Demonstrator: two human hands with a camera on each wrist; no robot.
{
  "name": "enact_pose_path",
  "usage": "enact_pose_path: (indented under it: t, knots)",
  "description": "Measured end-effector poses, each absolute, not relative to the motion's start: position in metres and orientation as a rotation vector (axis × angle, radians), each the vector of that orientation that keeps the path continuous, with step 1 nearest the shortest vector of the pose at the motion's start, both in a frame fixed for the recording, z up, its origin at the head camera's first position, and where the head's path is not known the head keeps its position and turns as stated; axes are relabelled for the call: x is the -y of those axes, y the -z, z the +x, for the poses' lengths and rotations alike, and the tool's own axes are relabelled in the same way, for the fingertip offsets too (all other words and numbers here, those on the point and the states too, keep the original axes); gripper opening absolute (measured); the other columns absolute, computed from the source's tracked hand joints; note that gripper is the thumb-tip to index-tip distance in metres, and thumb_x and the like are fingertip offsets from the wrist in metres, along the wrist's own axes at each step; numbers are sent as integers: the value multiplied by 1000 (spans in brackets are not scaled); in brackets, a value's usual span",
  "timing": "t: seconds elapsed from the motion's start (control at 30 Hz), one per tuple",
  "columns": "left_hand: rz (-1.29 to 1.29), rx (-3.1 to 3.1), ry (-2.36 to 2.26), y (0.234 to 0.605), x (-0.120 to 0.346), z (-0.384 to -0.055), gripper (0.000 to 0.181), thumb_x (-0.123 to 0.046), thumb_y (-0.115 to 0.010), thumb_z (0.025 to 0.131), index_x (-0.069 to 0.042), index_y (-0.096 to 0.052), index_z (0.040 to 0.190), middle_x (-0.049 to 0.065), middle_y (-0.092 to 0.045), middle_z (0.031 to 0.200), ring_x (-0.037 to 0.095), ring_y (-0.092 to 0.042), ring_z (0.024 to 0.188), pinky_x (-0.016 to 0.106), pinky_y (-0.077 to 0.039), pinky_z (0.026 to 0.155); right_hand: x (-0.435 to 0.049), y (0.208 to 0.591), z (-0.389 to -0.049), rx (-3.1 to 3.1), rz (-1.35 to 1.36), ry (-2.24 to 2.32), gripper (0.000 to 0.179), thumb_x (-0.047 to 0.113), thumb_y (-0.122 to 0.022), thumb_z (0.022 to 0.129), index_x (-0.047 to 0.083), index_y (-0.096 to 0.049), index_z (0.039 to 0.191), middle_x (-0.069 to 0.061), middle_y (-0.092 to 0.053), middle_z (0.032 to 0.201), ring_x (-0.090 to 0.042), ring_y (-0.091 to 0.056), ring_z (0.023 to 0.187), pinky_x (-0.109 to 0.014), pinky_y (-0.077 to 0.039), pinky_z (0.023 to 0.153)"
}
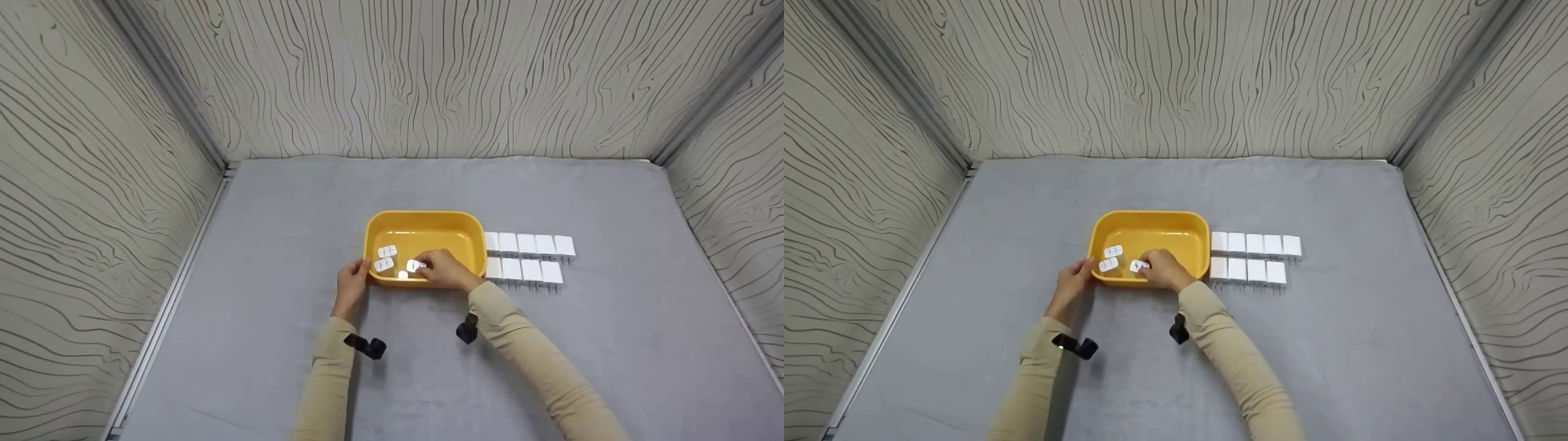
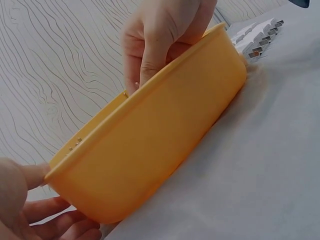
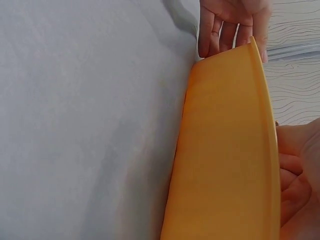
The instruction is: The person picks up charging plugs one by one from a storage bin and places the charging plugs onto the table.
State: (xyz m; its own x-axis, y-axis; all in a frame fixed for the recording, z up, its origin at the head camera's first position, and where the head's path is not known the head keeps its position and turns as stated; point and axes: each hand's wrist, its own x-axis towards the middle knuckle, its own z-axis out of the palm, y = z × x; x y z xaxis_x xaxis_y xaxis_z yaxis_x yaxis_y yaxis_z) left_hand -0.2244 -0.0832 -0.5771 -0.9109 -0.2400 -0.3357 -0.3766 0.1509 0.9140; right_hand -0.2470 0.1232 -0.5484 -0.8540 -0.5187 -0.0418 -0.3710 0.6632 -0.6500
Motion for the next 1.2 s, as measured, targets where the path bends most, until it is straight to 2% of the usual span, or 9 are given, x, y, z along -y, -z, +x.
enact_pose_path:
  t: [0.37, 0.83, 1.2]
  knots:
    - [-605, -2305, -1896, 578, 84, -224, 44, -26, -51, 100, 8, -55, 128, 26, -56, 133, 35, -52, 128, 42, -42, 108, -127, 546, -235, -2690, -657, 1076, 23, 8, -61, 90, -5, -68, 108, -21, -71, 104, -30, -66, 93, -44, -53, 85]
    - [-615, -2263, -1953, 577, 83, -222, 45, -26, -51, 100, 9, -54, 128, 26, -55, 134, 34, -51, 130, 42, -40, 110, -135, 543, -218, -2692, -639, 1328, 25, 5, -61, 91, -7, -64, 113, -22, -68, 112, -35, -65, 108, -45, -51, 94]
    - [-608, -2277, -1965, 578, 83, -222, 43, -24, -52, 99, 9, -57, 126, 26, -57, 132, 33, -53, 126, 42, -42, 108, -138, 547, -205, -2723, -612, 1427, 27, 3, -62, 90, -9, -63, 114, -26, -68, 112, -37, -65, 107, -43, -52, 93]
